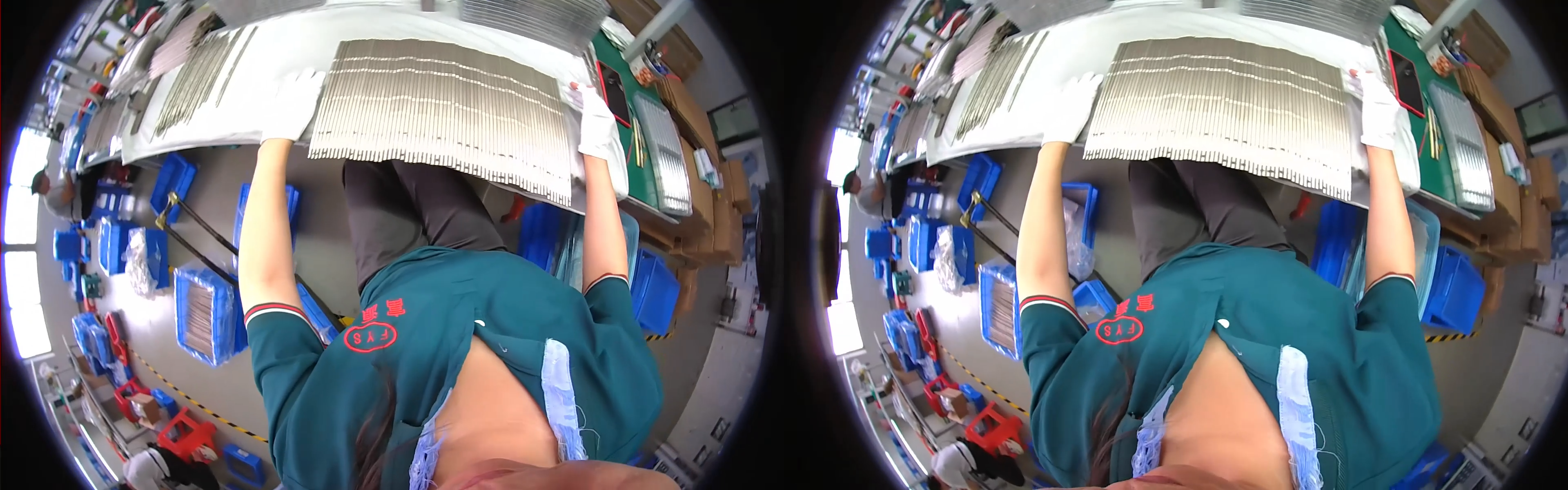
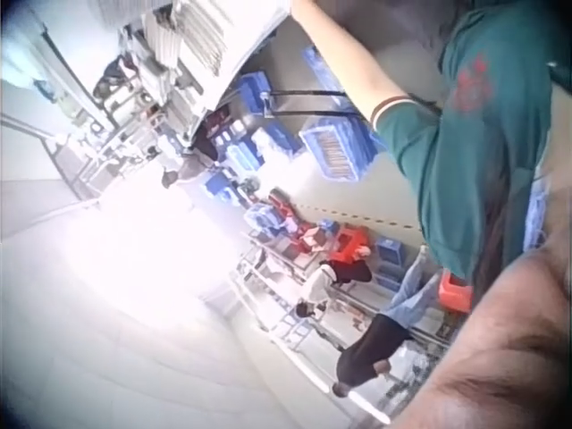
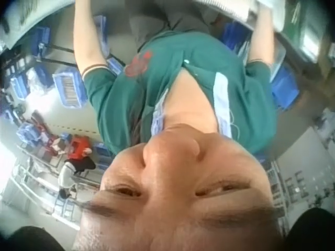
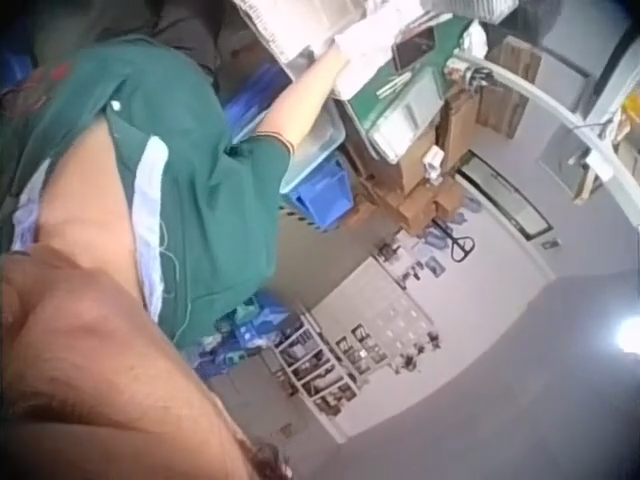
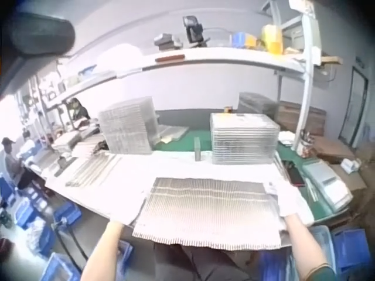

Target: Sorting and arranging thin metal rods on a workbench in an industrial setting.

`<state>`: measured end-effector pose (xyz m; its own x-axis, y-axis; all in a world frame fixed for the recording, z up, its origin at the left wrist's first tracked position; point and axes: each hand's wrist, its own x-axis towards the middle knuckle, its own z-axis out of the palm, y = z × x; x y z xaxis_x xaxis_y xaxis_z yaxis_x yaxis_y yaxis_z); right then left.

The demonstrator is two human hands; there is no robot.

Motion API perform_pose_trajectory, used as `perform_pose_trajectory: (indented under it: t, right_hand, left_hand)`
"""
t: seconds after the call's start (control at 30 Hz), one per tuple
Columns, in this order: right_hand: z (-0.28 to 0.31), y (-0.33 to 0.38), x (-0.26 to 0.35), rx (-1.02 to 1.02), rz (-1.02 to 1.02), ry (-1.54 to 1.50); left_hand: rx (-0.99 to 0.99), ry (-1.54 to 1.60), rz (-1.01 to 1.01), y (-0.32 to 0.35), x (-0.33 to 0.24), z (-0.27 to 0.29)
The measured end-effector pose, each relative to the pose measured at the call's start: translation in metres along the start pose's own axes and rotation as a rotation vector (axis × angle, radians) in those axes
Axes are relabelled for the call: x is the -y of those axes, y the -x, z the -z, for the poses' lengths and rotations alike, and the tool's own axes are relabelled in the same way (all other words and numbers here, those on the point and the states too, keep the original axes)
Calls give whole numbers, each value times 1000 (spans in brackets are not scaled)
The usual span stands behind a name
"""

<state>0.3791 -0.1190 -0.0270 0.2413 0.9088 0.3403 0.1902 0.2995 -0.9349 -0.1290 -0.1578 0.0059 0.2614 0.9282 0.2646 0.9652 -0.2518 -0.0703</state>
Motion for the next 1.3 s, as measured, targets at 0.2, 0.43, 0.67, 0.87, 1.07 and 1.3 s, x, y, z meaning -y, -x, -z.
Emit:
perform_pose_trajectory:
  t: [0.2,0.43,0.67,0.87,1.07,1.3]
  right_hand:
    - [-19,4,18,63,-31,-198]
    - [-20,16,61,40,7,13]
    - [-33,-40,83,83,91,-247]
    - [-50,-42,54,119,-60,-175]
    - [-51,-37,54,160,-84,-306]
    - [-55,-45,44,135,36,-61]
  left_hand:
    - [-182,238,78,0,19,-23]
    - [36,-33,32,-3,-9,9]
    - [-226,125,16,5,12,-19]
    - [-154,56,162,8,18,-19]
    - [-138,205,255,4,9,-13]
    - [-135,170,232,1,15,-13]
